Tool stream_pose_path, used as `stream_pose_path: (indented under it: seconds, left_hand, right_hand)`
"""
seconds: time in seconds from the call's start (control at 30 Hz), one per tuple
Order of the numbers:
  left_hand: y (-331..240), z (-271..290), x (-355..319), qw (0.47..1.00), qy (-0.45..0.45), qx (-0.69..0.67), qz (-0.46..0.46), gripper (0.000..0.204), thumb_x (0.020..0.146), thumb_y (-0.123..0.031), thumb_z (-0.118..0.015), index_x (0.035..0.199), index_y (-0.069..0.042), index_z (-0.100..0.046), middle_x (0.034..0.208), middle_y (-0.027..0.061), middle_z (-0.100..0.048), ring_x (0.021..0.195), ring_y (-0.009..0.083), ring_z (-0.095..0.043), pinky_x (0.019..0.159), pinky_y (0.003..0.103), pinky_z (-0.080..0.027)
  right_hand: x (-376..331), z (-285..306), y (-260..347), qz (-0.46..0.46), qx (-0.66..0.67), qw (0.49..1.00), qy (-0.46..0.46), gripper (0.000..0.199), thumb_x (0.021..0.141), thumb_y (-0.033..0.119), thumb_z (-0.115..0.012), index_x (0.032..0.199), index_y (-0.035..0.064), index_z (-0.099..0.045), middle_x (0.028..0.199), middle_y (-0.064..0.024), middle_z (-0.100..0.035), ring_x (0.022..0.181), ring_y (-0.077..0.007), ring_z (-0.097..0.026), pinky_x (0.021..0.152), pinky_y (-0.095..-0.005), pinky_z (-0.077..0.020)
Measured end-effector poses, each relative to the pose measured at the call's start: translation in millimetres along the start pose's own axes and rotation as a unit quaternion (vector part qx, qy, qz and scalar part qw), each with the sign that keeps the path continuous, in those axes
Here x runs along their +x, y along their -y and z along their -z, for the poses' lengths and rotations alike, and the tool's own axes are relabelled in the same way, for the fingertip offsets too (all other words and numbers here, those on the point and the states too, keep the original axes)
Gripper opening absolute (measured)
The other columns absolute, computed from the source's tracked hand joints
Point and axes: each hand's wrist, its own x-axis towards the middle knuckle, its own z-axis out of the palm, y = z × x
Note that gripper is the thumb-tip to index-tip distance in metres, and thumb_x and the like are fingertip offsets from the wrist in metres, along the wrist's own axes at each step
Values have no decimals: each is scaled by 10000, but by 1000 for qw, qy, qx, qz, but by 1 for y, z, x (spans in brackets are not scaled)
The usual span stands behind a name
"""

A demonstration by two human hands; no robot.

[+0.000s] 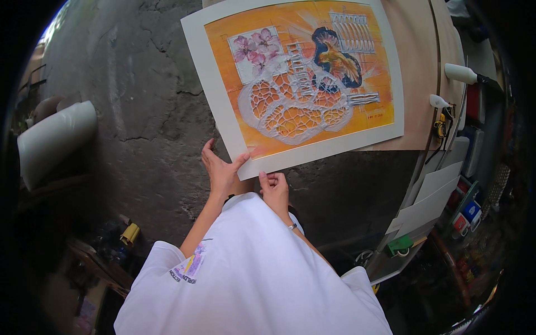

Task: The person smooths a large printed poster onto a flat board, repeatedly pressing and rubbing the surface to remove air bubbles and ensure adhesion. They lift and reposition the poster several times to check alignment and continue smoothing the edges and center.

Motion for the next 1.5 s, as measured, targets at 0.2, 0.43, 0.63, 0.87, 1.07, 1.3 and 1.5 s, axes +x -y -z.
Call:
stream_pose_path:
  seconds: [0.2,0.43,0.63,0.87,1.07,1.3,1.5]
  left_hand:
    - [20,-20,-37,917,132,-350,135,403,901,-272,-826,1087,49,-667,954,80,-728,832,128,-663,781,271,-525]
    - [6,-12,-32,906,166,-360,149,334,964,-238,-770,1122,45,-692,1015,70,-746,885,92,-671,819,250,-525]
    - [-10,-12,-49,996,8,-86,16,523,900,-255,-816,1292,7,-591,1271,150,-622,1166,224,-586,1003,356,-445]
    - [-49,-34,-56,922,74,88,-371,589,857,-248,-795,1401,-136,-602,1510,68,-532,1406,283,-453,1169,432,-312]
    - [-75,-70,-57,891,186,123,-396,629,907,-242,-721,1491,-97,-540,1578,74,-477,1489,257,-391,1242,445,-231]
    - [-85,-76,-68,855,272,205,-392,816,903,-265,-710,1596,-29,-349,1689,130,-282,1579,294,-220,1280,465,-122]
    - [-97,-80,-65,829,306,247,-398,822,922,-307,-656,1618,-53,-302,1706,99,-248,1594,251,-174,1294,456,-36]
  right_hand:
    - [23,-21,2,-53,123,990,51,459,891,380,-836,1064,-13,-674,910,-40,-688,664,-94,-604,561,-262,-480]
    - [83,51,3,43,181,969,-164,728,780,395,-929,1130,-78,-501,1142,-177,-590,1076,-229,-566,973,-345,-476]
    - [110,107,7,81,106,929,-344,698,847,436,-865,1141,-36,-442,1108,-140,-511,1021,-234,-517,897,-379,-467]
    - [80,138,17,367,-267,848,-273,396,931,228,-760,1213,24,-572,1246,-152,-566,1143,-314,-532,968,-435,-422]
    - [70,139,9,396,-419,805,-144,524,985,298,-665,1455,93,-560,1495,-159,-511,1334,-345,-489,1097,-463,-376]
    - [77,133,21,307,-485,801,-172,586,1081,398,-468,1568,73,-430,1623,-175,-394,1480,-356,-398,1177,-538,-323]
    - [117,172,43,272,-475,806,-226,580,1087,323,-460,1569,6,-394,1640,-216,-351,1512,-396,-347,1205,-554,-282]
